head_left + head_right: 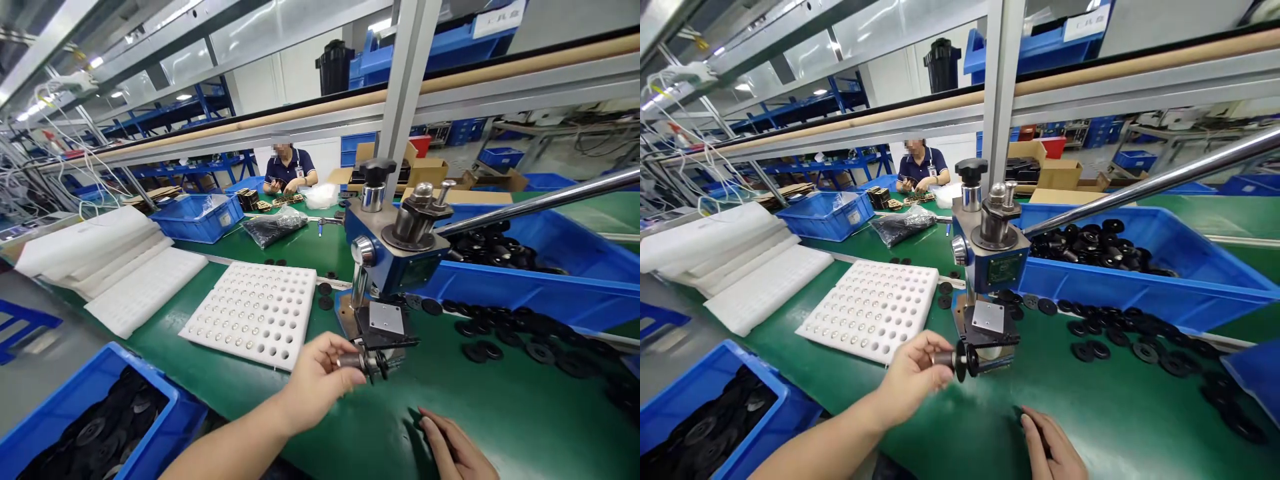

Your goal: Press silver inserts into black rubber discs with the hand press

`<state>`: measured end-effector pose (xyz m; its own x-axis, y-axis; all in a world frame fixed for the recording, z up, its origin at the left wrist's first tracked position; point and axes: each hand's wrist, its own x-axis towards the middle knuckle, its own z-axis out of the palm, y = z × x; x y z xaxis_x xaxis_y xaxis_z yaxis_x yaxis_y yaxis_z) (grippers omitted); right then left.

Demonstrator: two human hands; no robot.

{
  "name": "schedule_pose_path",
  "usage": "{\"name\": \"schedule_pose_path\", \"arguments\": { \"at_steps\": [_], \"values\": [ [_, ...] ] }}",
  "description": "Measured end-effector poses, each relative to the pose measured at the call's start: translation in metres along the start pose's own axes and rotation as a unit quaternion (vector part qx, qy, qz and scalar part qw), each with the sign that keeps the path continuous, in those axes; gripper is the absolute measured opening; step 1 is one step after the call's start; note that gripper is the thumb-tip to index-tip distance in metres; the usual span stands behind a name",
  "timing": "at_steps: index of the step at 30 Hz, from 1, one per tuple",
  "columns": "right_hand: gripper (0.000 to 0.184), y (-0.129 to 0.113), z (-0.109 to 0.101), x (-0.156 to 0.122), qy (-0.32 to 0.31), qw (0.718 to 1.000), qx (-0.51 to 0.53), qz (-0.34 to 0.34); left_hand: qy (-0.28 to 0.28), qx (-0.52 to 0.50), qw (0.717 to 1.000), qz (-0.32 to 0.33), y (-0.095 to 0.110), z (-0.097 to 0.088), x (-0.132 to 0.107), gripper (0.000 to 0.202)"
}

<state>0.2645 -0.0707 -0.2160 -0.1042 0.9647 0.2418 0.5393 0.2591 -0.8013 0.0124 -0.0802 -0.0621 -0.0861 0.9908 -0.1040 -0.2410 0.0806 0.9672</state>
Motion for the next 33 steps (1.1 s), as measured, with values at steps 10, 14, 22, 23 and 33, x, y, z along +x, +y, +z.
{"name": "schedule_pose_path", "arguments": {
  "at_steps": [10, 14, 22, 23, 33],
  "values": [
    [0.047, -0.027, 0.002, -0.003, 0.030, 0.998, 0.056, 0.011, 0.035, 0.127, 0.983, 0.128, 0.061, 0.007, 0.050, 0.043],
    [0.044, -0.028, 0.001, -0.004, 0.025, 0.997, 0.069, 0.010, -0.019, 0.238, 0.963, 0.125, 0.070, 0.019, 0.063, 0.032],
    [0.040, -0.034, 0.000, -0.005, 0.036, 0.997, 0.066, 0.002, -0.029, 0.409, 0.902, 0.135, 0.063, 0.028, 0.085, 0.038],
    [0.040, -0.034, 0.001, -0.006, 0.037, 0.997, 0.062, 0.002, -0.031, 0.404, 0.905, 0.132, 0.061, 0.029, 0.086, 0.038],
    [0.054, -0.043, -0.046, 0.025, 0.013, 0.996, 0.070, 0.061, -0.075, 0.295, 0.944, 0.124, 0.042, 0.034, 0.086, 0.023]
  ]
}}
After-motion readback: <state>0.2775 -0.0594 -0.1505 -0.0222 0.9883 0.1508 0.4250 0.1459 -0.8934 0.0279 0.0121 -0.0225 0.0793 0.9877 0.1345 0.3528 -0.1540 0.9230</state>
